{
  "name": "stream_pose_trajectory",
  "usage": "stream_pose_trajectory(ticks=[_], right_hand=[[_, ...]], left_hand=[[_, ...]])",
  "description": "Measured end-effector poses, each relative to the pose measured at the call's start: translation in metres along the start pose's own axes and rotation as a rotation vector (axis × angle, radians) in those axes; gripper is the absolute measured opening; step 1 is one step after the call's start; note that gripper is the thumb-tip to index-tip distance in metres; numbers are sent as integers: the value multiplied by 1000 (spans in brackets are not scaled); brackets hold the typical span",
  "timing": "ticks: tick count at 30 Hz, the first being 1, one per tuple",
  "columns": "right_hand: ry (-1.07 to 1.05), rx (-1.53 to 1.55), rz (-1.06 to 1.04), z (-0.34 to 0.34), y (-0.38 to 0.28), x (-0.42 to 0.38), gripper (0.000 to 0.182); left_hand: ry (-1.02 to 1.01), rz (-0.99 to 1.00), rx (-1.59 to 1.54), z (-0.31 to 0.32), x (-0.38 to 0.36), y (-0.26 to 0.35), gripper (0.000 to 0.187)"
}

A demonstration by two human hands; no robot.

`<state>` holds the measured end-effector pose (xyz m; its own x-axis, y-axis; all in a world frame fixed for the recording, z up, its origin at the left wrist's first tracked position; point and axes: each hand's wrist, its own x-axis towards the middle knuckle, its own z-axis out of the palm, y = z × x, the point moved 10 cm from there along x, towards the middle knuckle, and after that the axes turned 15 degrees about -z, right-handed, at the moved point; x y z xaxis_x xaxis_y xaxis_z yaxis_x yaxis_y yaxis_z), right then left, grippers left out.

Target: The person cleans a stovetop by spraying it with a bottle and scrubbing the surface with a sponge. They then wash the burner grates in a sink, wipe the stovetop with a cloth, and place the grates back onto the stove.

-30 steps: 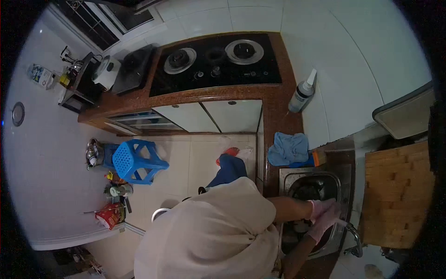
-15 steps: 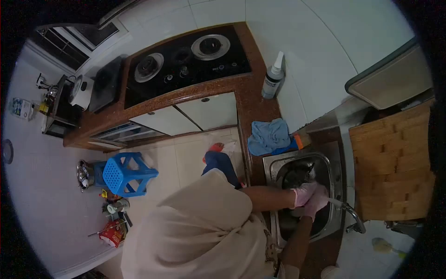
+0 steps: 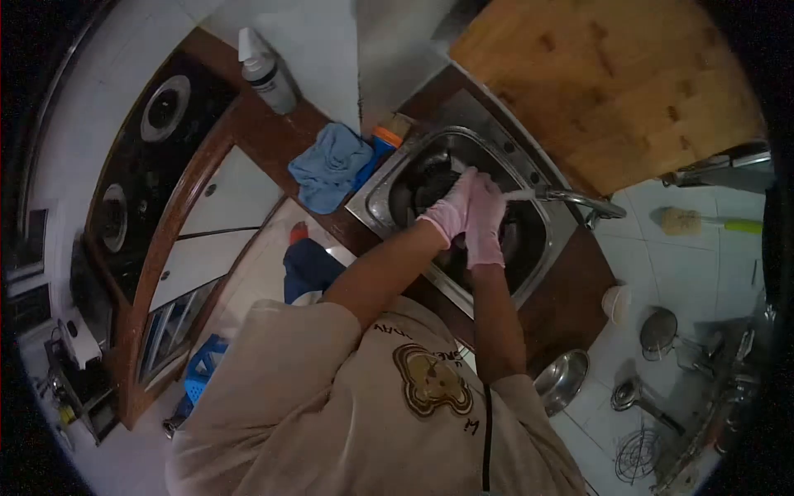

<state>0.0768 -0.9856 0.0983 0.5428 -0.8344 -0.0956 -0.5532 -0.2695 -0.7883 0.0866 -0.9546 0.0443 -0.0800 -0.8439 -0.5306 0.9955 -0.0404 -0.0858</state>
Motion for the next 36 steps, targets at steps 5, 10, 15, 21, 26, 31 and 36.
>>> stream_pose_trajectory(ticks=[5,10,15,21,26,31,36], right_hand=[[51,97,53,-2,-18,-7,49],[-30,209,-62,23,25,18,55],[82,-111,-88,-13,25,21,46],[-39,-196,-193,1,111,52,40],[83,1192,252,30,69,22,34],[305,339,168,22,82,16,51],[180,-59,-33,-16,-10,2,49]], left_hand=[[159,484,750,-37,53,57,45],[321,1031,1477,-45,51,59,36],[508,743,1921,-30,35,45,32],[291,220,347,-77,1,55,37],[355,-293,210,-64,-22,21,53],[-376,-182,118,-84,132,9,36],[364,686,1653,-22,37,48,38]])
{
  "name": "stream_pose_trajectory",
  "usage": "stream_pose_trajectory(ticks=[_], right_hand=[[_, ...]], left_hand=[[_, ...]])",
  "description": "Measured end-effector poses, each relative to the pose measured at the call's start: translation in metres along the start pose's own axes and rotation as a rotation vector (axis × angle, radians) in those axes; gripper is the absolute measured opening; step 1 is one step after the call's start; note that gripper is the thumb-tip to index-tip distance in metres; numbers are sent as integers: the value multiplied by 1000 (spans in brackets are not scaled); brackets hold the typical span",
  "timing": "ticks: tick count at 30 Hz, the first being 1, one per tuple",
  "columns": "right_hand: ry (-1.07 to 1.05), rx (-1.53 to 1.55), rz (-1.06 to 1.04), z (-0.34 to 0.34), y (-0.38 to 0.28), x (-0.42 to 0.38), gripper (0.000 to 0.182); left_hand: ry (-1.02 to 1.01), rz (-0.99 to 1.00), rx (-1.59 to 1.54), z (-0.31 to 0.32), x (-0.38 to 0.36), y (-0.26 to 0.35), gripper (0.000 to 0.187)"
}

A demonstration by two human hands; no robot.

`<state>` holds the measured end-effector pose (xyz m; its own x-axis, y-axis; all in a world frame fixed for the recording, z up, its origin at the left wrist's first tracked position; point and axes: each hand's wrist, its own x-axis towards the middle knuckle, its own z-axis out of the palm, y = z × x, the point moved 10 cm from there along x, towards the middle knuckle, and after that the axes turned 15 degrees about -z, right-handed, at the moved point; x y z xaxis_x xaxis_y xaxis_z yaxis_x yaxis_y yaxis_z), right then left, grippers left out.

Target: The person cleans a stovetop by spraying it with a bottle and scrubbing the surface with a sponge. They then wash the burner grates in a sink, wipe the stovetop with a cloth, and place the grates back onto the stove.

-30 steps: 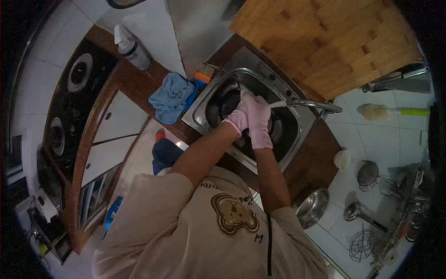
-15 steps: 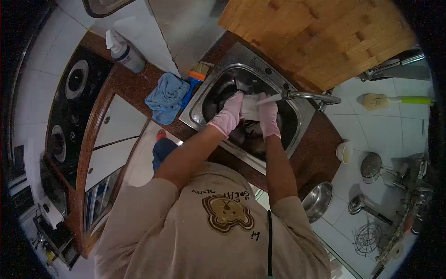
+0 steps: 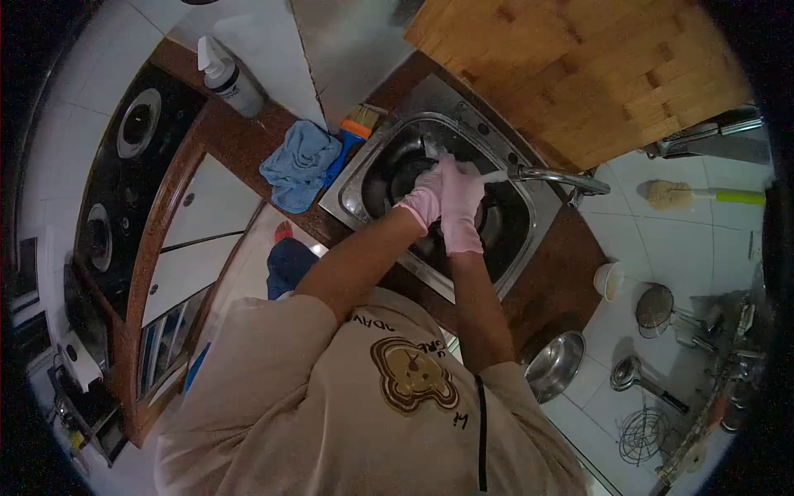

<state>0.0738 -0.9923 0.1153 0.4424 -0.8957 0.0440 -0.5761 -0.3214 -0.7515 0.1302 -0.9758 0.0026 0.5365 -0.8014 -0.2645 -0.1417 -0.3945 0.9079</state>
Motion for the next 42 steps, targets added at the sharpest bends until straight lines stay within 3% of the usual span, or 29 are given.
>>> stream_pose_trajectory(ticks=[1,2,4,8,10,11,12,13,14,15,18,19,21,22,24,25,26,28,33,34,35,37,38,40,41,42], right_hand=[[-77,-53,-49,5,0,6,47],[-152,-106,-96,11,1,8,46],[-132,-135,-88,11,7,10,45],[16,-72,-174,4,44,18,43],[-103,-296,-186,12,72,42,45],[-145,-343,-198,4,65,46,47],[-164,103,190,-22,29,21,43],[-163,99,196,-30,12,15,43],[-154,234,242,-31,-2,9,40],[-143,373,284,-30,-13,6,38],[-104,793,412,-22,-29,-3,33],[-98,796,412,-16,-13,-1,33],[-361,800,-65,14,-12,17,33],[-354,1311,273,39,-9,10,39],[-350,1316,297,34,-1,6,43],[-351,1320,324,30,3,2,49],[-352,1325,352,28,6,-2,56],[-350,1276,385,27,14,-9,55],[-360,1025,546,34,33,-37,60],[-339,1297,579,19,-20,-47,55],[-343,1299,573,21,-18,-47,55],[-269,1467,890,42,6,-63,61],[-275,1468,890,55,32,-56,61],[-402,1429,660,58,21,-34,55],[-402,1226,542,38,36,-31,49],[-403,1223,544,40,55,-23,49]], left_hand=[[214,62,214,-17,-8,17,28],[215,60,218,-24,-14,22,28],[-58,-141,370,-36,-29,43,41],[-183,-96,535,-25,-34,33,31],[-61,-684,-895,-38,-37,-22,35],[-108,-664,-1001,-47,-33,-20,33],[-116,-716,-736,-67,-32,-8,32],[-123,-756,-473,-84,-31,2,32],[-18,-503,-582,-81,-11,-24,37],[-17,-498,-580,-74,-7,-33,37],[155,-466,-406,-75,-1,-37,63],[151,-462,-402,-82,-9,-15,63],[-101,-581,-527,-81,-38,44,76],[-161,-358,-627,-75,-33,63,62],[-236,-857,-565,-77,-51,39,42],[-279,-137,-232,-60,-9,10,32],[-281,-131,-229,-64,-13,26,32],[-72,-867,-917,-76,-55,15,36],[-156,-886,-965,-79,-87,57,50],[-154,-879,-965,-82,-88,58,50],[-180,-875,-976,-82,-89,58,50],[-273,-836,-1071,-79,-85,51,49],[-268,-834,-1071,-82,-82,40,49],[-262,-846,-1035,-91,-82,27,51],[-280,-822,-1059,-97,-82,22,50],[-280,-824,-1061,-95,-77,8,50]])
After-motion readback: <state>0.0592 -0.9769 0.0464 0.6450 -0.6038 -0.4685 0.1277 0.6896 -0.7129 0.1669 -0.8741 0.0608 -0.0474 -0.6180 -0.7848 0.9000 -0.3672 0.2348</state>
